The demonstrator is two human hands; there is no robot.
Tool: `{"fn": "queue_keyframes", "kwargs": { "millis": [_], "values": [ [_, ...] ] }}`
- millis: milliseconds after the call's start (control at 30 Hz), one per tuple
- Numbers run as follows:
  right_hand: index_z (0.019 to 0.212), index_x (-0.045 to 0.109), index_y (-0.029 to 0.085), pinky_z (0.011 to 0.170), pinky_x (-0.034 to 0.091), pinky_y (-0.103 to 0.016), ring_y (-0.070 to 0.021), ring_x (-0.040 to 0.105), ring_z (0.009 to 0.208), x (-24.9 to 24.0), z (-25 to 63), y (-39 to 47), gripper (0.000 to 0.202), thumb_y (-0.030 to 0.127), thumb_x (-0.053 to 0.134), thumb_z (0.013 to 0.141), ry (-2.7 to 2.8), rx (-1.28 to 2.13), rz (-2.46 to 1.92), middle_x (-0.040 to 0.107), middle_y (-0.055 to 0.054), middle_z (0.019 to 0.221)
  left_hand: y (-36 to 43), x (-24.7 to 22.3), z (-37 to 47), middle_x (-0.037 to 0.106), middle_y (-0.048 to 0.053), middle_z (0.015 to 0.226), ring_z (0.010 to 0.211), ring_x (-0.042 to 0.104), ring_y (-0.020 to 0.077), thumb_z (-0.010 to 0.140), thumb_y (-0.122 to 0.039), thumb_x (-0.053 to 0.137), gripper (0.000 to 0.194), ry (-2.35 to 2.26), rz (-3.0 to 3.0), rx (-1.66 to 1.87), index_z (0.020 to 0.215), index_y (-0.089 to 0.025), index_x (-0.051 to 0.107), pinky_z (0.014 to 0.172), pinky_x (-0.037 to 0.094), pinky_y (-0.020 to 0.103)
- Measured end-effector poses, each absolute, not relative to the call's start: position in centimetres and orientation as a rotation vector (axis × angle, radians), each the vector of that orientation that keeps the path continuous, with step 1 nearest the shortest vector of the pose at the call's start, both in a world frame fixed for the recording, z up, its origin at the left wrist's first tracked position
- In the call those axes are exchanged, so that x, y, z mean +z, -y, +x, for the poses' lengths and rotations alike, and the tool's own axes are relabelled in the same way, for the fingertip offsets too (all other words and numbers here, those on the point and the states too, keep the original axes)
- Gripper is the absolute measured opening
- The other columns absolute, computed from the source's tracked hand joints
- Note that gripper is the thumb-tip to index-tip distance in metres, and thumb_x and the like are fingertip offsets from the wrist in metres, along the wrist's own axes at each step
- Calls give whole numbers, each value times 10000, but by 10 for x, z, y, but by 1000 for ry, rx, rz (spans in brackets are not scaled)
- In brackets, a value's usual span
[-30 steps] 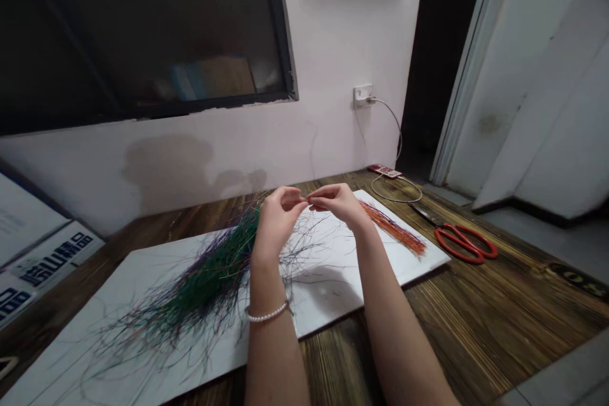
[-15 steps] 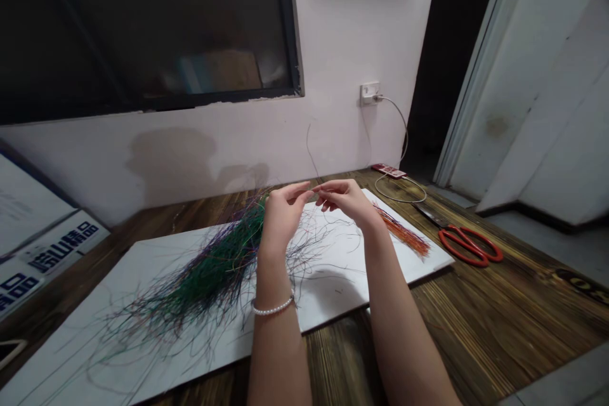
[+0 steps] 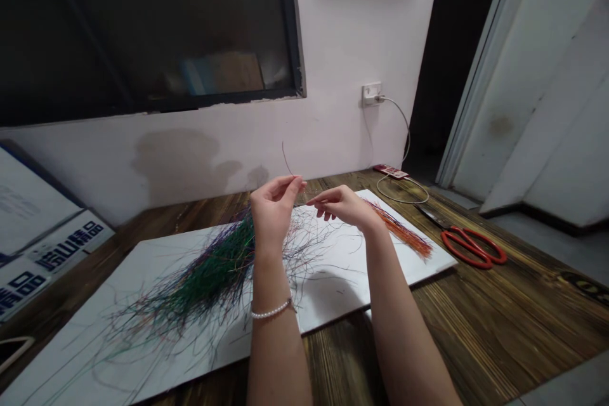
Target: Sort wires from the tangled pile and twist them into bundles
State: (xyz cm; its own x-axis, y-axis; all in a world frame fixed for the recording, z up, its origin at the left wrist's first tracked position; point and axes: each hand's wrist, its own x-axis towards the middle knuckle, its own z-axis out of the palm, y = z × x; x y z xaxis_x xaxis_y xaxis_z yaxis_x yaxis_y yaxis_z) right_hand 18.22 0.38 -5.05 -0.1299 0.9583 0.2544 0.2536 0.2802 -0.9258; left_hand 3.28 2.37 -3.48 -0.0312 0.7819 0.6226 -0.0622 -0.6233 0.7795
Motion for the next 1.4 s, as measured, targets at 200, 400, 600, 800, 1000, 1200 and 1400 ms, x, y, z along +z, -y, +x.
{"fn": "queue_keyframes", "kwargs": {
  "millis": [200,400,600,800,1000,1200,1400],
  "values": [
    [882,746,121,497,410,-198,-99,577,584,-58,188,-10,319,9,499,715,1661,937,-1200,681,-57,671,-20,-28,29,711,53,728,627,671,118,730,-310,703,177,-805,1422,1950,811,-153,697,517,484,171],
    [848,743,105,521,434,-211,-101,587,583,-60,189,-10,207,99,556,759,1670,971,-1180,682,-64,662,-19,-23,20,710,48,732,622,669,109,710,-293,708,181,-867,1253,2057,821,-151,691,491,451,153],
    [870,734,110,494,420,-211,-102,582,557,-55,186,-7,190,168,599,751,1580,885,-1089,687,-63,653,-22,-24,14,706,56,735,625,669,111,714,-279,681,182,-950,1159,2140,817,-129,663,486,440,152],
    [875,726,119,477,377,-222,-87,528,530,-49,182,-7,217,234,597,744,1272,731,-940,695,-71,718,-22,-25,12,708,54,780,680,679,115,708,-288,674,196,-960,1064,2063,834,-142,640,503,435,145],
    [887,745,136,448,277,-224,-56,386,465,-52,189,-5,233,275,610,759,1341,792,-845,560,8,555,-22,-24,12,701,37,793,698,667,89,697,-287,692,198,-895,972,2045,838,-158,639,500,405,121],
    [927,755,140,460,249,-230,-67,346,485,-56,188,-6,258,257,582,776,1584,771,-1067,550,6,546,-22,-23,9,660,3,713,622,610,45,716,-251,664,129,-884,894,2115,794,-157,621,525,397,116],
    [854,773,150,489,328,-233,-112,483,563,-59,181,-12,216,229,600,751,1740,750,-1168,621,-43,591,-23,-24,8,626,-9,669,596,581,43,731,-232,642,86,-875,919,2159,764,-160,608,548,405,134]
  ]
}}
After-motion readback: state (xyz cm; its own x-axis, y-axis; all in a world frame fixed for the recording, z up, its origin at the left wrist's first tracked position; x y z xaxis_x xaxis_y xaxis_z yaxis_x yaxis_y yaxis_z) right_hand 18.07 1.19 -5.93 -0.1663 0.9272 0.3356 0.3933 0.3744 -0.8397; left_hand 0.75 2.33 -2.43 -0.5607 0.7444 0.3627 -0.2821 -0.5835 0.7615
